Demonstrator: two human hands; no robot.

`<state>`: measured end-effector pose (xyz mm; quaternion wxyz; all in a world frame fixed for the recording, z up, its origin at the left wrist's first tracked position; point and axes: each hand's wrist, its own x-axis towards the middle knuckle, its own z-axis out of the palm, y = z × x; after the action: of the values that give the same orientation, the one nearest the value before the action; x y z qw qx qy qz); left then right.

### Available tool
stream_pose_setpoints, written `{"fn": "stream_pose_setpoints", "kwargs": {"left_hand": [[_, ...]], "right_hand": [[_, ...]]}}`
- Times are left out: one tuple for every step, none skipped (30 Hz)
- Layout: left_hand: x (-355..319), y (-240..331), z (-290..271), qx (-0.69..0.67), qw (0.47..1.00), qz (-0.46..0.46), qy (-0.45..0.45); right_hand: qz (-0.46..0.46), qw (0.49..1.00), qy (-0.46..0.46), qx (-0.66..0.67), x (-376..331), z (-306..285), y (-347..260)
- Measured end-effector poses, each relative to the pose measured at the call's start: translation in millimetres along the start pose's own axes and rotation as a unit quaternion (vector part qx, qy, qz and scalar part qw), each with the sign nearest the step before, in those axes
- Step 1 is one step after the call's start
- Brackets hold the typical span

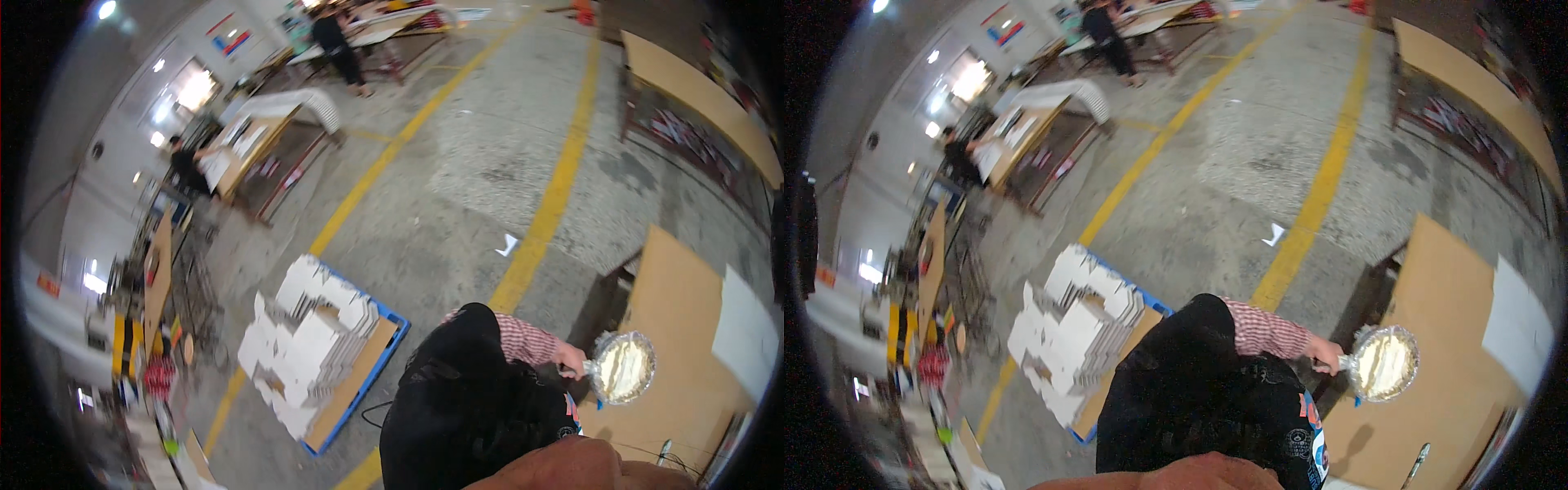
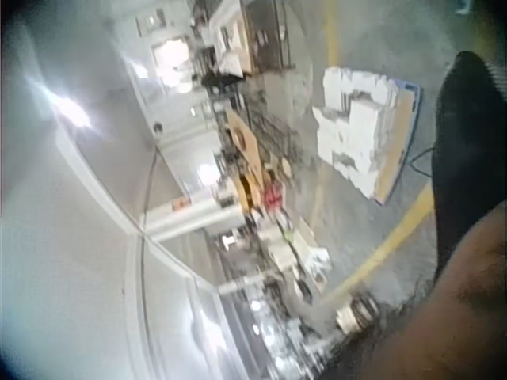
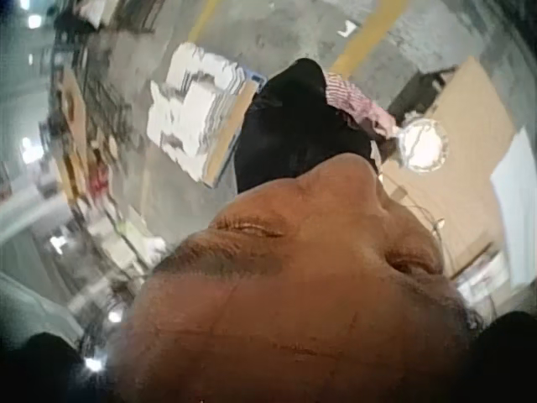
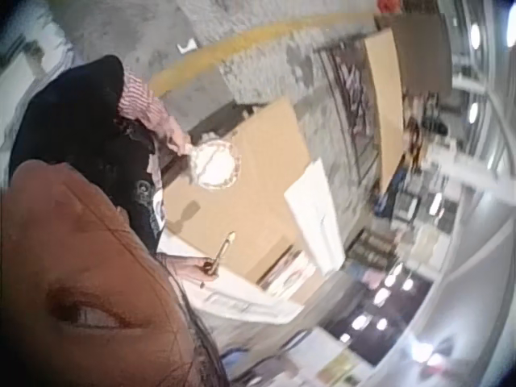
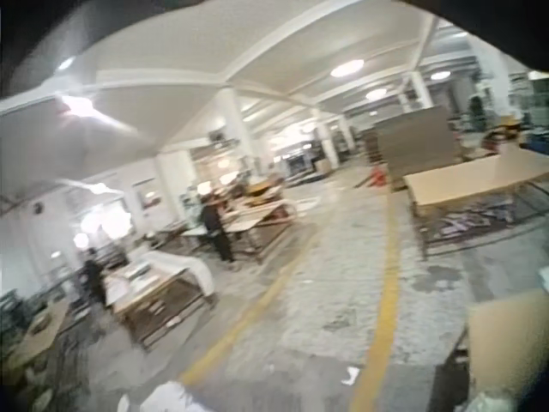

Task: The person applies a white adhesive substance to the grooved surface of a long, white, ribbed panel using a paintbrush. They repeatedly dip the brush into a foil-covered container to reload the adhesive and spread it evenly across the panel's ridges. The person works at a table in a workshop environment.

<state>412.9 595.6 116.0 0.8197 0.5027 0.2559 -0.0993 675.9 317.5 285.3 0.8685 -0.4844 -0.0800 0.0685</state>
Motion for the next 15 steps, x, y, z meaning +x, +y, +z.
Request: {"fn": "stream_pose_setpoints", "kwargs": {"left_hand": [[-29, -7, -22, -0.002, 0.999, 0.024, 0.043], [-58, -7, -42, -0.026, 0.995, 0.048, 0.089], [-87, -7, -60, -0.048, 0.988, 0.072, 0.13], [-118, -12, -73, -0.072, 0.978, 0.092, 0.175], [-146, -25, -81, -0.089, 0.965, 0.096, 0.228], [-174, -31, -95, -0.098, 0.951, 0.097, 0.277], [-201, -38, -109, -0.107, 0.935, 0.097, 0.324], [-228, -48, -122, -0.124, 0.916, 0.102, 0.369], [-253, -66, -131, -0.144, 0.892, 0.11, 0.414], [-270, -87, -139, -0.169, 0.866, 0.123, 0.454], [-289, -90, -159, -0.188, 0.843, 0.158, 0.478], [-311, -102, -167, -0.22, 0.81, 0.188, 0.51], [-329, -118, -169, -0.258, 0.774, 0.219, 0.535], [-350, -130, -175, -0.247, 0.762, 0.208, 0.561], [-373, -140, -184, -0.232, 0.75, 0.2, 0.587]], "right_hand": [[0.029, 0.999, -0.041, 0.014, 12, 27, 19], [0.05, 0.995, -0.079, 0.028, 21, 55, 37], [0.069, 0.99, -0.116, 0.043, 29, 82, 54], [0.098, 0.981, -0.154, 0.06, 36, 111, 74], [0.131, 0.969, -0.195, 0.075, 38, 139, 94], [0.164, 0.954, -0.231, 0.096, 40, 167, 117], [0.203, 0.934, -0.271, 0.118, 41, 197, 140], [0.242, 0.91, -0.307, 0.14, 37, 222, 169], [0.295, 0.869, -0.361, 0.163, 40, 249, 208], [0.329, 0.834, -0.407, 0.174, 34, 278, 238], [0.347, 0.811, -0.43, 0.19, 26, 298, 266], [0.367, 0.804, -0.433, 0.175, -17, 334, 271], [0.384, 0.797, -0.439, 0.158, -70, 378, 264], [0.397, 0.791, -0.443, 0.141, -122, 422, 256], [0.396, 0.816, -0.408, 0.107, -157, 457, 267]]}}
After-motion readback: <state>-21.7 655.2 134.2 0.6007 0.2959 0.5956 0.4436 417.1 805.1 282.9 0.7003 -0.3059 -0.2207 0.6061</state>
